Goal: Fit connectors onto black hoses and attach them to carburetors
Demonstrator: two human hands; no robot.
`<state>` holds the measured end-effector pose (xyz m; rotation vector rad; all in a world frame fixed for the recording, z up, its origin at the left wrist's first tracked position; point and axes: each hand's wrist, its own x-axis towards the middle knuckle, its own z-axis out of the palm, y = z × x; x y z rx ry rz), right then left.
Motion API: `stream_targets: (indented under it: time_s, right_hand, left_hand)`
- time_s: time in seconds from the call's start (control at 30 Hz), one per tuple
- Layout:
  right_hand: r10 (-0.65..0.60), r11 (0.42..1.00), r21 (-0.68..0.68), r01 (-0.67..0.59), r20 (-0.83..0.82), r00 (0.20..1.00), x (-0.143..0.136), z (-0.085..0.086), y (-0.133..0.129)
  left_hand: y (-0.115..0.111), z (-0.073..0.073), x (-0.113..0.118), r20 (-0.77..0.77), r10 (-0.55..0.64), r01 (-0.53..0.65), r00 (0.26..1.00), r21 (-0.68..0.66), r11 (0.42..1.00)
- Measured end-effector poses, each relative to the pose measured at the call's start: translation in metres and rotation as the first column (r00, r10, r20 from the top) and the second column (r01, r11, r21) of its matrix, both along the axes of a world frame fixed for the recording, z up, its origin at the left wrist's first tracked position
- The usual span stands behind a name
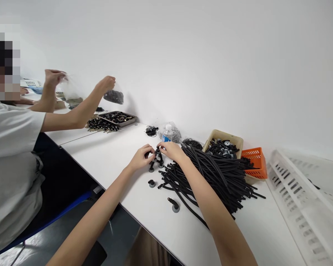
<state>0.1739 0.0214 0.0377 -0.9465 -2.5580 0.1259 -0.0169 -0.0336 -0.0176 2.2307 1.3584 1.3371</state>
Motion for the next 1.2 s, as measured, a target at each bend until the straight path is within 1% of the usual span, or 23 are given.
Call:
stream_targets:
  time_s: [0.27,0.53,0.83,1.2]
  right_hand:
    - [0.017,1.0,0.023,-0.017,-0.014,1.0,0.0017,-0.0005,-0.0026]
    - [0.019,1.0,0.018,-0.019,-0.014,1.0,0.0049,-0.0054,0.0009]
    - [0.013,1.0,0.021,-0.013,-0.018,1.0,0.0018,-0.005,0.0008]
    - [0.034,0.999,-0.029,-0.035,-0.037,0.999,0.004,-0.0054,0.0003]
  left_hand:
    - [0.0006,0.0007,0.001,-0.008,0.007,-0.007,1.0,0.002,1.0]
    - [0.0016,0.0021,0.0017,-0.006,-0.002,0.002,1.0,0.0,1.0]
    - [0.0024,-0.0002,0.001,-0.011,-0.005,0.005,1.0,0.008,1.0]
    - [0.0014,0.0028,0.0009,-0.016,-0.005,0.005,1.0,-0.004,1.0]
